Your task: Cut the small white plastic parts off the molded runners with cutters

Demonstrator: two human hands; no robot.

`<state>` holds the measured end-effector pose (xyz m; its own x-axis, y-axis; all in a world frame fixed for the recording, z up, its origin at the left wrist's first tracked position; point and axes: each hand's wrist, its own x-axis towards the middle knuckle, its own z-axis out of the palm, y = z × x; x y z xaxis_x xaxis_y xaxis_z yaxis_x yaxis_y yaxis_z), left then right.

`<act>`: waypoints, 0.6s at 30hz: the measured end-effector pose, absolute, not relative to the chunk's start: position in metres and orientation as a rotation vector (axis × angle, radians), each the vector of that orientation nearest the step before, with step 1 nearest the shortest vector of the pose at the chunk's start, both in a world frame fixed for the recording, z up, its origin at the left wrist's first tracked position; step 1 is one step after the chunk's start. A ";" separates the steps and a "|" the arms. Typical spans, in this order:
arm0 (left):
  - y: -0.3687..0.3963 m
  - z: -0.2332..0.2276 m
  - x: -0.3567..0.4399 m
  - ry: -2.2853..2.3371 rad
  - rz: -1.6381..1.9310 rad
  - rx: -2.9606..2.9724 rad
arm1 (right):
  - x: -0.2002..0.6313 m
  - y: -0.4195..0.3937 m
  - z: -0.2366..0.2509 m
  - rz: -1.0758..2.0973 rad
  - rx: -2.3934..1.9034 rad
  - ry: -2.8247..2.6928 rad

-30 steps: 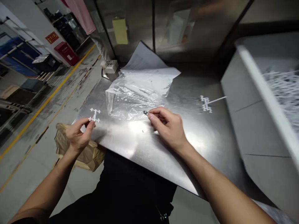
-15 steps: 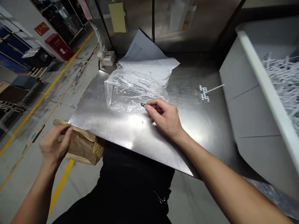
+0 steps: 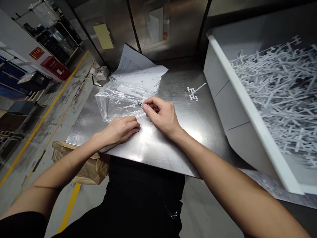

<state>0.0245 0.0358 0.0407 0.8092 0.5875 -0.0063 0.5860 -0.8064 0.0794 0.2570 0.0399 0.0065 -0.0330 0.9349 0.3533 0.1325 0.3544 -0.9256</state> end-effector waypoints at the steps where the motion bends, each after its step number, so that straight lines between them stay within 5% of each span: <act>1: 0.036 0.043 0.026 0.938 -0.007 2.925 | 0.257 0.040 0.006 0.873 -1.029 -1.474; 10: 0.039 0.034 0.041 0.812 -0.116 3.189 | 0.256 0.039 0.001 0.856 -1.077 -1.525; 18: 0.067 0.056 0.021 1.231 0.638 3.399 | 0.259 0.047 0.003 0.924 -1.070 -1.374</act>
<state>0.0211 0.0666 0.0562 0.7341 0.4908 0.4693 0.6664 -0.6534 -0.3591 0.2595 0.0468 0.0030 0.0190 0.9574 0.2880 0.0943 0.2850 -0.9539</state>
